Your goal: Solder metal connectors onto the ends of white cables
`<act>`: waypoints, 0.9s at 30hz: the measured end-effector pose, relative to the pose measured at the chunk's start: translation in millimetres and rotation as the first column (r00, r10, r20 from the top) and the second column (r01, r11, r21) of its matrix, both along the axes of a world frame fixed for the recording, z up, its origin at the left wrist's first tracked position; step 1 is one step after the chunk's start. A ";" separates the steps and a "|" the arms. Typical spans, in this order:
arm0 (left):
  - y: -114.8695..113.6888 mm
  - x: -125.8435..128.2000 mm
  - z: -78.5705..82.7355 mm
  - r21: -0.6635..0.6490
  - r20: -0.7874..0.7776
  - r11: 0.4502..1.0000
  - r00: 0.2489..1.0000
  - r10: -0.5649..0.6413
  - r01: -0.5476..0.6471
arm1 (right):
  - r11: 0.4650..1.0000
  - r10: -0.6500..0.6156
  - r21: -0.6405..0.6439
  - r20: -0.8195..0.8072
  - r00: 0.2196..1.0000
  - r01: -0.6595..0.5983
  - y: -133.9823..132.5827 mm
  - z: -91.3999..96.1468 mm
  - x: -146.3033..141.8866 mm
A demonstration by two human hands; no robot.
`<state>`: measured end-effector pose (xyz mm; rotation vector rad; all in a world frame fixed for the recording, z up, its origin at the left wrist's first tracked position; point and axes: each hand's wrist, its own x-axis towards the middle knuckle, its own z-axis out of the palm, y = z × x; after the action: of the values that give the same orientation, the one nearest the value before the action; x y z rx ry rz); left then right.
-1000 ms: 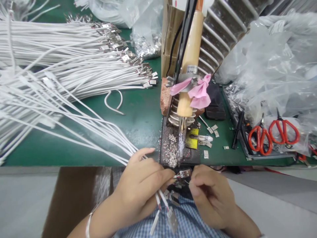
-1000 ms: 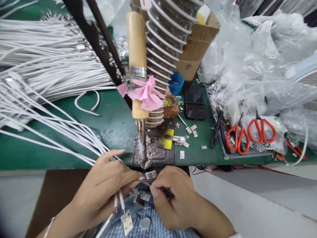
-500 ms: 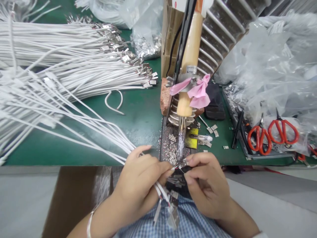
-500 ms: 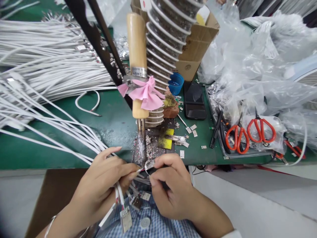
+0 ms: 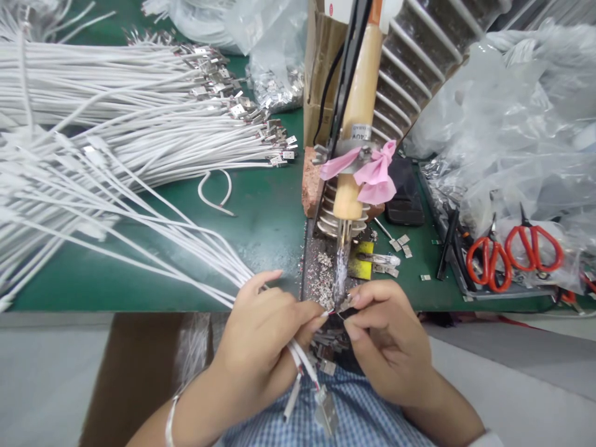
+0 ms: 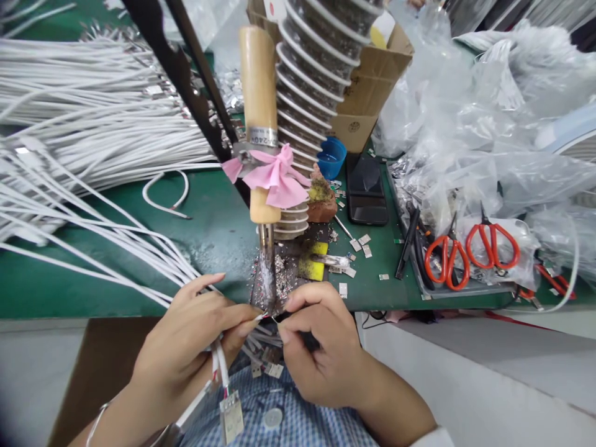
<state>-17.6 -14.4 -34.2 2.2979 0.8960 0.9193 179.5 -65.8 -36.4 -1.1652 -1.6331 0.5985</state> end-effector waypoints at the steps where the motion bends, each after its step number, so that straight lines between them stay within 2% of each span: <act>1: 0.0 0.2 0.1 0.000 0.005 1.000 1.000 0.003 -0.003 | 1.000 -0.004 0.002 0.002 1.000 0.004 0.4 0.1 -0.4; 16: 0.3 0.5 1.1 0.004 -0.002 1.000 1.000 -0.004 0.004 | 1.000 -0.006 -0.007 -0.021 1.000 0.006 1.3 2.3 -1.0; 27: -5.8 -0.7 -3.8 -0.011 0.021 1.000 1.000 0.012 -0.012 | 0.996 -0.011 -0.092 -0.127 0.992 -0.001 -1.7 -3.4 -5.4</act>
<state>-18.3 -20.3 -38.0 2.2719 0.9049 0.9398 174.1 -67.5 -39.7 -1.1722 -1.5071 0.7366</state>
